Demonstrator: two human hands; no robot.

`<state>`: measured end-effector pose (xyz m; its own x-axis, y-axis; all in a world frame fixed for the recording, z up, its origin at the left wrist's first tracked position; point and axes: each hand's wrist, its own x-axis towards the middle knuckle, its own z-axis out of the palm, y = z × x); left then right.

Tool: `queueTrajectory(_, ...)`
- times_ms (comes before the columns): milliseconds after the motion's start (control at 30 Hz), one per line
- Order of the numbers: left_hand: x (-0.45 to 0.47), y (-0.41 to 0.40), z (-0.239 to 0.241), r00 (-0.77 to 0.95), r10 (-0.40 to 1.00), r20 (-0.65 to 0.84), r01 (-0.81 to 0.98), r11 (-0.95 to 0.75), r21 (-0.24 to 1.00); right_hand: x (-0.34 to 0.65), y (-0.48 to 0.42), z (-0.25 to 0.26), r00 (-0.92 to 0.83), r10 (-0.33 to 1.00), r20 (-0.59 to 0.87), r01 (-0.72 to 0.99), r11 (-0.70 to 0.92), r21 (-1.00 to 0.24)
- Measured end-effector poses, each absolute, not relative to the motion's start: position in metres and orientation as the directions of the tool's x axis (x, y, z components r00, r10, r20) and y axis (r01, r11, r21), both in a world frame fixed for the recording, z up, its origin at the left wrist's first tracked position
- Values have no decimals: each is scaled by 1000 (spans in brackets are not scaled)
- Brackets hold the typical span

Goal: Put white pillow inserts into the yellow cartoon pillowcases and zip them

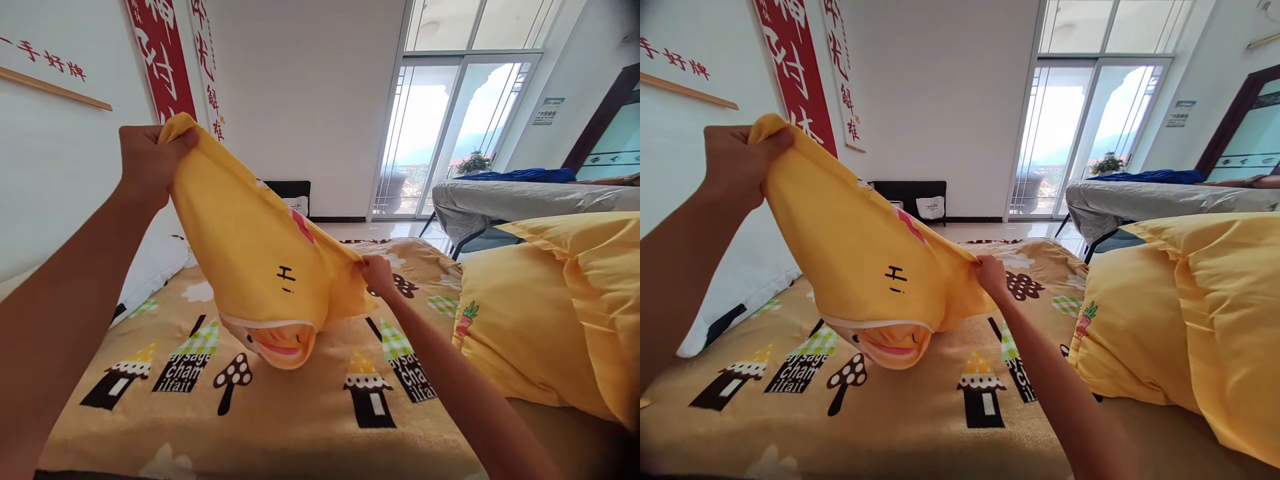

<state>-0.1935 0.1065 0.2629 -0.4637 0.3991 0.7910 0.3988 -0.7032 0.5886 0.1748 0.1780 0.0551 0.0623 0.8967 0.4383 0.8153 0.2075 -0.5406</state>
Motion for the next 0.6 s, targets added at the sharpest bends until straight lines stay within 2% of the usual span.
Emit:
queueTrajectory(100,-223,103,261,-532,366,763,392,-693,605,199,172,78,31,873,487,725,316,-612)
queueTrajectory(200,-244,99,259,-565,413,715,307,-698,646,218,158,99,-20,870,493,388,461,-798)
queueTrajectory(267,-254,97,259,-547,475,689,243,-698,674,226,148,107,-52,867,496,190,496,-847)
queueTrajectory(333,-260,96,258,-538,505,675,198,-702,684,226,138,109,-125,851,510,231,525,-819)
queueTrajectory(400,-263,97,257,-564,503,655,177,-701,691,222,132,102,-207,807,554,447,581,-680)
queueTrajectory(500,-266,97,254,-593,512,621,161,-681,714,213,129,79,-319,696,644,754,598,-271)
queueTrajectory(567,-268,96,251,-594,526,608,160,-664,731,209,129,63,-399,628,668,817,574,-50)
queueTrajectory(600,-269,96,251,-600,528,601,165,-654,738,209,130,55,-431,597,676,822,569,21)
